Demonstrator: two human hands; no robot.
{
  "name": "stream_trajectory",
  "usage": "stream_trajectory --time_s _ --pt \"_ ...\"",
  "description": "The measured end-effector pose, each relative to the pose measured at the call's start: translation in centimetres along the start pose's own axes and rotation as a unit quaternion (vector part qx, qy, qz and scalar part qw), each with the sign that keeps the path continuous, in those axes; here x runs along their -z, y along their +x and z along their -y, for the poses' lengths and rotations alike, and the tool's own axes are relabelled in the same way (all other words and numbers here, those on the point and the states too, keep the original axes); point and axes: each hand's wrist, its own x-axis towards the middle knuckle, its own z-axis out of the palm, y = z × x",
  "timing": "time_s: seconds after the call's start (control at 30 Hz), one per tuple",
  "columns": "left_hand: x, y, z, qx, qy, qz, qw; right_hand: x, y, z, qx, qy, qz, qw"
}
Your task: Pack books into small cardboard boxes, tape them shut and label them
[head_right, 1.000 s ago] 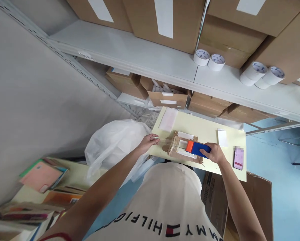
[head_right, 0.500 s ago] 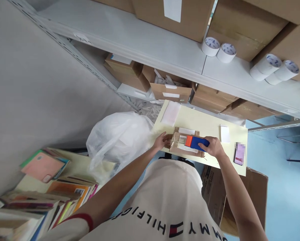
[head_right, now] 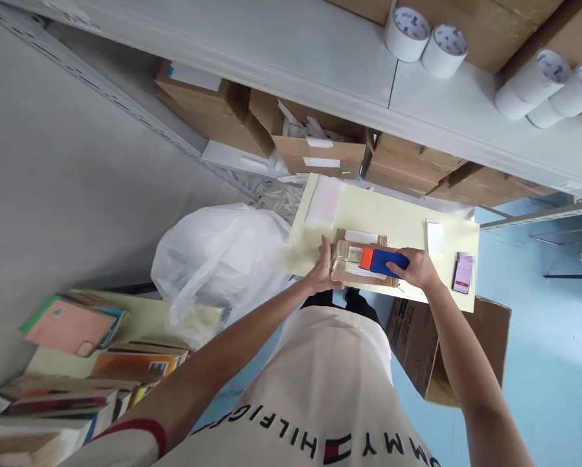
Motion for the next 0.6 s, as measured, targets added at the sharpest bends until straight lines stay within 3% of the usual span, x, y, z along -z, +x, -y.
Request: stream_trajectory --time_s 0.1,0.3,0.47,0.6 --pt "2.0 2.0 -2.1 -0.095 0.167 0.050 0.980 0.6 0.3 -0.2 -0.030 -0.019 0.024 0.999" --pt "3.3 3.9 -4.9 -0.065 0.299 0.096 0.947 3.4 1.3 -1.3 -0.058 -0.004 0.120 0.991" --pt "4.4 4.2 -5.1 -0.034 0.343 0.101 0.933 5.3 -0.8 -7.6 -0.061 0.000 0.116 0.991" --pt "4.1 4.1 -5.5 -0.006 0.361 0.101 0.927 3.0 -1.7 -12.9 -0.083 0.025 0.121 0.989"
